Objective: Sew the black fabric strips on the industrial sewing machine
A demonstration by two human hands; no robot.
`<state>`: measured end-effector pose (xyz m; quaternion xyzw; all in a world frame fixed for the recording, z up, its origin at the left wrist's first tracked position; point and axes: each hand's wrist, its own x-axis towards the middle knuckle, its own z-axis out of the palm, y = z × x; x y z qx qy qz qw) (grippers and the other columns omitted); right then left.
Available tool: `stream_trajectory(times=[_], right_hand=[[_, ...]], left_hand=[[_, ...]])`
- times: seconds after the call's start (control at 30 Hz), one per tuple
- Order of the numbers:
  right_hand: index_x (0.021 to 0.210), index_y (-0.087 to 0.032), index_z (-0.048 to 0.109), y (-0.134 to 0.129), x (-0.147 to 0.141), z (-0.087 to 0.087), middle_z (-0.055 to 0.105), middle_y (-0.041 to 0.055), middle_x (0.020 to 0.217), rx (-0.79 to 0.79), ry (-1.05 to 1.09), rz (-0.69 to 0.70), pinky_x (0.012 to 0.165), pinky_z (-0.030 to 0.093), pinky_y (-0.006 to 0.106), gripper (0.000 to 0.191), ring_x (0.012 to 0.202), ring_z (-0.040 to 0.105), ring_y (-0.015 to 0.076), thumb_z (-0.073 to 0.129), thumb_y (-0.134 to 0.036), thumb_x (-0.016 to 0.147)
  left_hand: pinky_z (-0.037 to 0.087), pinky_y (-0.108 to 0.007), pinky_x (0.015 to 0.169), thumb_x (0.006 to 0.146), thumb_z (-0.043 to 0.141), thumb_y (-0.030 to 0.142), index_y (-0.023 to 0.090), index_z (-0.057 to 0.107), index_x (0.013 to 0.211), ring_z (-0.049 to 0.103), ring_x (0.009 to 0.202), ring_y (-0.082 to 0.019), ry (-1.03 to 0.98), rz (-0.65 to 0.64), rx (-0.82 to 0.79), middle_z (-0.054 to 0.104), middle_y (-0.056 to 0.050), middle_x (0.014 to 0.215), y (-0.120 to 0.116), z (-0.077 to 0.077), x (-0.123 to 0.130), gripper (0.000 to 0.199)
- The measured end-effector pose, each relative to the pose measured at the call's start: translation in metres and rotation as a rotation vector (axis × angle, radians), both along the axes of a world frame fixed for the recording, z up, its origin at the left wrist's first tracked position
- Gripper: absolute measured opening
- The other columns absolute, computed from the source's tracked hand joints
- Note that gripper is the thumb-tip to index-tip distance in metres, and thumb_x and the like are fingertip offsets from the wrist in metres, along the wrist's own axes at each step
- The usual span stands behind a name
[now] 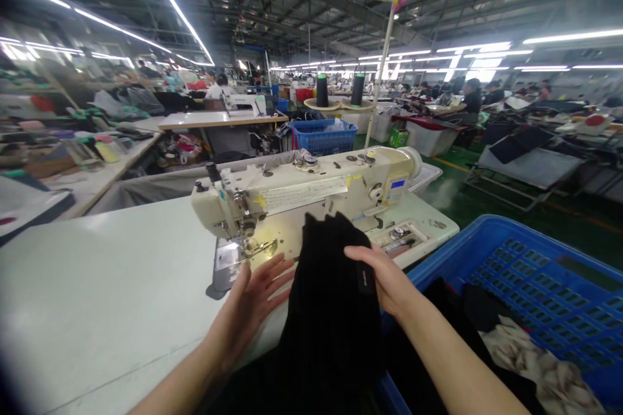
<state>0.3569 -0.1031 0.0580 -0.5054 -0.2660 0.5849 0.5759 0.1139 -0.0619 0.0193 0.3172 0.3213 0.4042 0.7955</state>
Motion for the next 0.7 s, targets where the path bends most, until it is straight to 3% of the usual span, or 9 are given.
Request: stream_trajectory(times=[0.07,0.13,0.23,0.33,0.4,0.5,0.6,0.7], right_hand=[[0.101,-0.019,0.071,0.007,-0.012,-0.001,0.077,0.0050,0.091,-0.005,-0.068,0.126,0.079,0.057,0.038,0.043,0.089,0.072,0.0284,0.084,-0.036,0.063],[0.107,-0.020,0.070,0.019,-0.023,-0.007,0.076,0.0049,0.100,0.058,-0.200,0.143,0.087,0.055,0.038,0.048,0.098,0.070,0.0278,0.085,-0.038,0.065],[0.118,-0.022,0.067,0.042,-0.023,-0.021,0.073,0.0059,0.112,0.220,-0.523,0.107,0.092,0.053,0.038,0.042,0.105,0.068,0.0251,0.065,-0.050,0.087],[0.122,-0.022,0.063,0.056,-0.004,-0.039,0.073,0.0086,0.110,0.359,-0.924,0.081,0.084,0.056,0.039,0.047,0.095,0.070,0.0229,0.028,-0.047,0.104],[0.115,-0.021,0.066,0.055,0.010,-0.051,0.072,0.0093,0.110,0.415,-1.077,0.105,0.090,0.054,0.042,0.036,0.100,0.068,0.0250,0.040,-0.041,0.101],[0.103,-0.021,0.070,0.041,0.020,-0.065,0.070,0.0080,0.111,0.536,-1.246,0.251,0.099,0.048,0.043,0.016,0.107,0.063,0.0261,0.060,-0.028,0.091],[0.096,-0.019,0.069,0.026,0.021,-0.075,0.069,0.0097,0.099,0.616,-1.422,0.344,0.092,0.051,0.043,0.016,0.096,0.063,0.0247,0.053,-0.020,0.096],[0.095,-0.017,0.066,0.018,0.028,-0.079,0.065,0.0099,0.091,0.622,-1.581,0.328,0.086,0.052,0.042,0.019,0.089,0.061,0.0242,0.048,-0.019,0.100]], left_hand=[[0.044,-0.047,0.106,0.069,0.073,0.075,0.019,0.067,0.121,0.052,0.130,-0.038,-0.020,-0.186,-0.003,0.064,-0.016,0.131,0.005,0.004,0.000,0.077],[0.046,-0.045,0.105,0.074,0.078,0.061,0.020,0.069,0.118,0.058,0.125,-0.036,0.027,-0.233,-0.003,0.069,-0.013,0.123,0.007,0.008,0.007,0.061],[0.049,-0.040,0.103,0.075,0.083,0.034,0.019,0.070,0.114,0.066,0.113,-0.031,0.137,-0.121,0.019,0.074,-0.011,0.112,0.013,0.011,0.021,0.044],[0.055,-0.039,0.096,0.078,0.079,0.029,0.014,0.071,0.110,0.072,0.100,-0.030,0.159,-0.040,-0.062,0.076,-0.014,0.103,0.025,0.017,0.028,0.036],[0.059,-0.039,0.089,0.081,0.075,0.030,0.012,0.070,0.111,0.074,0.093,-0.030,0.156,-0.023,-0.135,0.076,-0.014,0.099,0.034,0.022,0.028,0.035],[0.061,-0.039,0.083,0.083,0.073,0.027,0.013,0.068,0.116,0.075,0.087,-0.028,0.186,-0.011,-0.152,0.076,-0.014,0.100,0.044,0.027,0.026,0.036],[0.062,-0.036,0.082,0.085,0.072,0.025,0.013,0.067,0.118,0.075,0.088,-0.027,0.227,0.016,-0.106,0.076,-0.014,0.103,0.049,0.028,0.030,0.036],[0.060,-0.034,0.088,0.086,0.072,0.025,0.014,0.067,0.115,0.074,0.092,-0.025,0.249,0.068,-0.039,0.076,-0.013,0.104,0.053,0.026,0.039,0.032]])
